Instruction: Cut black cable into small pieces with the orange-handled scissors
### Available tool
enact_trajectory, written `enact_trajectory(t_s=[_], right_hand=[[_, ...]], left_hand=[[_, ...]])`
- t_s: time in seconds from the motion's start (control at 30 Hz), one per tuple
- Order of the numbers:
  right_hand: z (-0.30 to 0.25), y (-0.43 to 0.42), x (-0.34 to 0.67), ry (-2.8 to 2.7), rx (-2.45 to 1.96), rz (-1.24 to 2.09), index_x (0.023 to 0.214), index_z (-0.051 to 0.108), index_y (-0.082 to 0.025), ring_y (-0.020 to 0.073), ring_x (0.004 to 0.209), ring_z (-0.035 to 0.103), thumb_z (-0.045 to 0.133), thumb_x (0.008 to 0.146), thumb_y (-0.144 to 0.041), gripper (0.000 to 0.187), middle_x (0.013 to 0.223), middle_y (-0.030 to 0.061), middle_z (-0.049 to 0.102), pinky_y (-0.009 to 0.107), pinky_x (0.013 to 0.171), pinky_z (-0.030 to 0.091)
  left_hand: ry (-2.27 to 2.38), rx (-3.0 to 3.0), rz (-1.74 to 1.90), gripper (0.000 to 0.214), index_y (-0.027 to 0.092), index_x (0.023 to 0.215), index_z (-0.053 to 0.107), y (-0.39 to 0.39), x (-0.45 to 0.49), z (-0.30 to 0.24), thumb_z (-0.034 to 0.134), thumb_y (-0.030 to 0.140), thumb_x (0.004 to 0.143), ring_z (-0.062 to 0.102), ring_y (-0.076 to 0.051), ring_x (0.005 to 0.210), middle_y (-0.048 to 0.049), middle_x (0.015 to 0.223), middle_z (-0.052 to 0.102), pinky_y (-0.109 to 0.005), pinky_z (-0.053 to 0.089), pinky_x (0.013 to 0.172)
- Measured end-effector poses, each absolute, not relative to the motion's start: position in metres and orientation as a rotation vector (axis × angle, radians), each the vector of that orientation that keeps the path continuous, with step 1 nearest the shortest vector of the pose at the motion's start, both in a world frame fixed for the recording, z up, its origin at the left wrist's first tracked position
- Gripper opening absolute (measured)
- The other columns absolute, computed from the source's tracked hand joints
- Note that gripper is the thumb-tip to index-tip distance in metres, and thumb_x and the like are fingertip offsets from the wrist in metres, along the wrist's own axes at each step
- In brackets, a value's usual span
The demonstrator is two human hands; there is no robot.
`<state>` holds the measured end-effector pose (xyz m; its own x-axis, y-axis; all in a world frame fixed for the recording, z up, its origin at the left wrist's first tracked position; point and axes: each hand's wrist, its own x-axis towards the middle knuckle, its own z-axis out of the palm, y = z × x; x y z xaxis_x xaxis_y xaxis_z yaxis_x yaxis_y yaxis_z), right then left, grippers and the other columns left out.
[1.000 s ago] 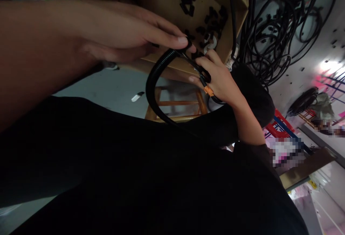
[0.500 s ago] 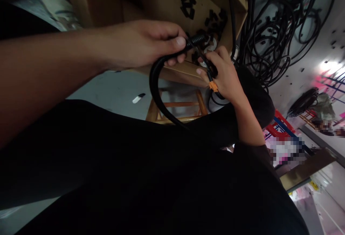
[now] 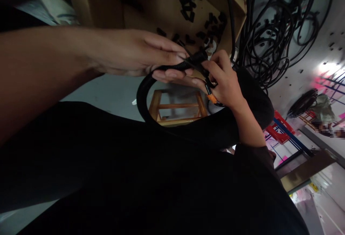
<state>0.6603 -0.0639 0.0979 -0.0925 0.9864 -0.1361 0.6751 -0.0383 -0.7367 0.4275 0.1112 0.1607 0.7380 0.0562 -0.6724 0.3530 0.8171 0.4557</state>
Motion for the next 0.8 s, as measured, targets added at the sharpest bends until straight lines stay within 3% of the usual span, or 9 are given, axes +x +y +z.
enact_trajectory(t_s=[0.13,0.27,0.37,0.47,0.6,0.7,0.8], right_hand=[[0.094,-0.062,0.664,-1.818,-1.72,0.915,0.145,0.079,-0.03,0.0348,0.123,0.077,0.058,0.116,-0.098,0.077,0.13,0.014,0.068,0.063,0.105,0.076],[0.095,-0.057,0.668,-1.863,-1.742,0.983,0.152,0.074,-0.033,0.0355,0.133,0.073,0.063,0.118,-0.091,0.068,0.142,0.0151,0.068,0.064,0.115,0.074],[0.092,-0.055,0.667,-1.852,-1.835,1.06,0.151,0.073,-0.034,0.0376,0.138,0.071,0.072,0.115,-0.088,0.065,0.144,0.0156,0.068,0.064,0.121,0.072],[0.086,-0.057,0.662,-1.827,-1.876,1.022,0.149,0.074,-0.034,0.0354,0.133,0.072,0.072,0.116,-0.088,0.064,0.14,0.0142,0.069,0.06,0.116,0.073],[0.079,-0.061,0.651,-1.763,-1.87,0.912,0.145,0.078,-0.029,0.0293,0.117,0.072,0.064,0.118,-0.093,0.071,0.131,0.0133,0.069,0.051,0.104,0.073],[0.079,-0.061,0.646,-1.729,-1.873,0.95,0.144,0.08,-0.027,0.0297,0.115,0.073,0.062,0.118,-0.094,0.074,0.129,0.0133,0.07,0.054,0.105,0.073],[0.081,-0.059,0.644,-1.693,-1.911,1.024,0.138,0.081,-0.033,0.0303,0.113,0.073,0.07,0.112,-0.097,0.07,0.127,0.0113,0.072,0.057,0.107,0.074]], left_hand=[[0.751,0.611,-0.24,0.051,0.016,0.083,0.079,0.114,0.434,0.171,0.061,0.026,0.13,0.041,-0.008,0.059,-0.0006,0.067,0.052,-0.018,0.039,0.053],[1.038,0.721,-0.183,0.049,0.017,0.083,0.071,0.113,0.444,0.177,0.057,0.004,0.128,0.055,-0.005,0.06,0.0018,0.071,0.063,-0.015,0.047,0.06],[1.137,0.74,-0.112,0.045,0.018,0.089,0.068,0.109,0.449,0.177,0.057,-0.007,0.124,0.065,-0.005,0.065,0.0039,0.073,0.07,-0.018,0.058,0.073],[1.134,0.706,-0.061,0.04,0.02,0.093,0.067,0.106,0.448,0.173,0.062,-0.003,0.126,0.07,-0.007,0.071,0.0047,0.075,0.071,-0.023,0.064,0.082],[1.136,0.692,-0.044,0.039,0.019,0.094,0.068,0.105,0.446,0.17,0.06,0.003,0.129,0.074,-0.008,0.077,0.0033,0.082,0.074,-0.025,0.064,0.085],[1.15,0.674,-0.08,0.039,0.019,0.095,0.068,0.106,0.446,0.172,0.06,0.003,0.129,0.073,-0.007,0.076,0.0039,0.082,0.073,-0.024,0.064,0.086],[1.163,0.685,-0.111,0.039,0.019,0.094,0.068,0.106,0.447,0.173,0.059,0.0,0.128,0.07,-0.006,0.071,0.0044,0.08,0.073,-0.023,0.062,0.082]])
